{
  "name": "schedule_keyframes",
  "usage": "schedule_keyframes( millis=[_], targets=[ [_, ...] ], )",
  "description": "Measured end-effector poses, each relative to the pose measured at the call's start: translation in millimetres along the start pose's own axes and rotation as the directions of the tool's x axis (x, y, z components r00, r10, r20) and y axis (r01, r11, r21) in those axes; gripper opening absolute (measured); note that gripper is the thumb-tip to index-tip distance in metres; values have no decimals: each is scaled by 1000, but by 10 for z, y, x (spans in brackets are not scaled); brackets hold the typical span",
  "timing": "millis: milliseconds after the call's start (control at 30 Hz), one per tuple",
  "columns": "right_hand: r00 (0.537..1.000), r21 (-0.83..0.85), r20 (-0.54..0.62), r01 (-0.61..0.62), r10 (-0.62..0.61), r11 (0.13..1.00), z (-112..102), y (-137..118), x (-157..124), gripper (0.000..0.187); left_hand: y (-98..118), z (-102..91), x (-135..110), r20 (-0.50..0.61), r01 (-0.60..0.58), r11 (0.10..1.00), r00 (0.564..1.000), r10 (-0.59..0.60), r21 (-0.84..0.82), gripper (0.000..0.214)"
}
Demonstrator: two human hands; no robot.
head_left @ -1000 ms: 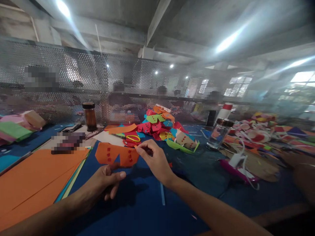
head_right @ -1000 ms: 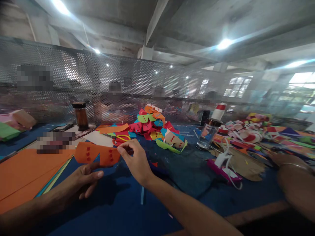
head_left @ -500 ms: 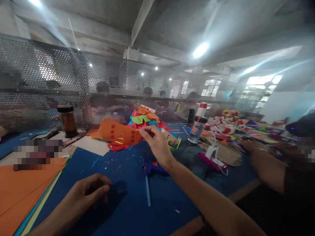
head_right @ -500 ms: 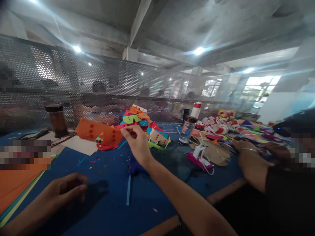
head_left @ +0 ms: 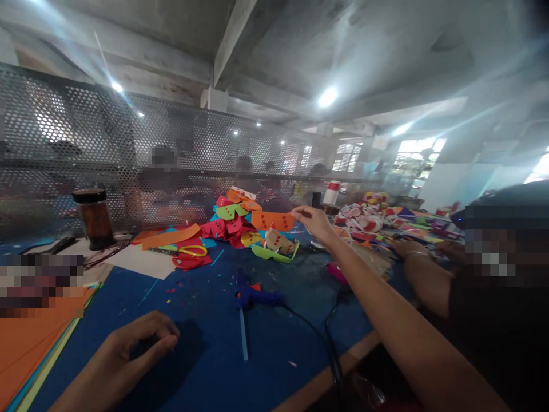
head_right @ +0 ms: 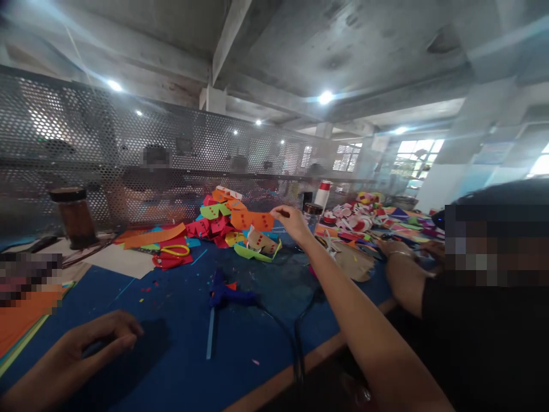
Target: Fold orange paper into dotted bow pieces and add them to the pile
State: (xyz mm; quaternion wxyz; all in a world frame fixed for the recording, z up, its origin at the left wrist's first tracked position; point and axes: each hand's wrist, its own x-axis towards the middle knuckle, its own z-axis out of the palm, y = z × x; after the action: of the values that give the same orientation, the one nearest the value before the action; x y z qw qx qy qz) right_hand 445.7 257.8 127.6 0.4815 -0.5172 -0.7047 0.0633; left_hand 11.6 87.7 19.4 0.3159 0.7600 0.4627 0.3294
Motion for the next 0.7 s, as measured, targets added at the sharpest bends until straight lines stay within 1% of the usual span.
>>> schedule_keyframes(
  millis=[100,233,300,400,600,700],
  targets=[
    [996,-47,83,-19,23,999,2,215,10,32,-23,0,-12,13,9,1000,1000,-9,16,30],
    [988,-86,151,-25,37,996,78,386,48,32,-16,4,-14,-3,-4,1000,1000,4,17,31],
    [984,-100,171,-26,43,995,127,437,90,32,-15,0,-12,-7,-13,1000,1000,13,25,32],
    [980,-119,194,-28,51,993,183,496,168,32,-42,-8,-8,21,-19,999,1000,18,48,30],
    [967,-162,242,-40,79,986,241,598,283,33,-175,-16,12,73,-77,993,995,71,93,30],
    [959,-183,269,-37,86,982,276,629,289,33,-200,-9,17,66,-96,989,994,89,113,28]
  ],
)
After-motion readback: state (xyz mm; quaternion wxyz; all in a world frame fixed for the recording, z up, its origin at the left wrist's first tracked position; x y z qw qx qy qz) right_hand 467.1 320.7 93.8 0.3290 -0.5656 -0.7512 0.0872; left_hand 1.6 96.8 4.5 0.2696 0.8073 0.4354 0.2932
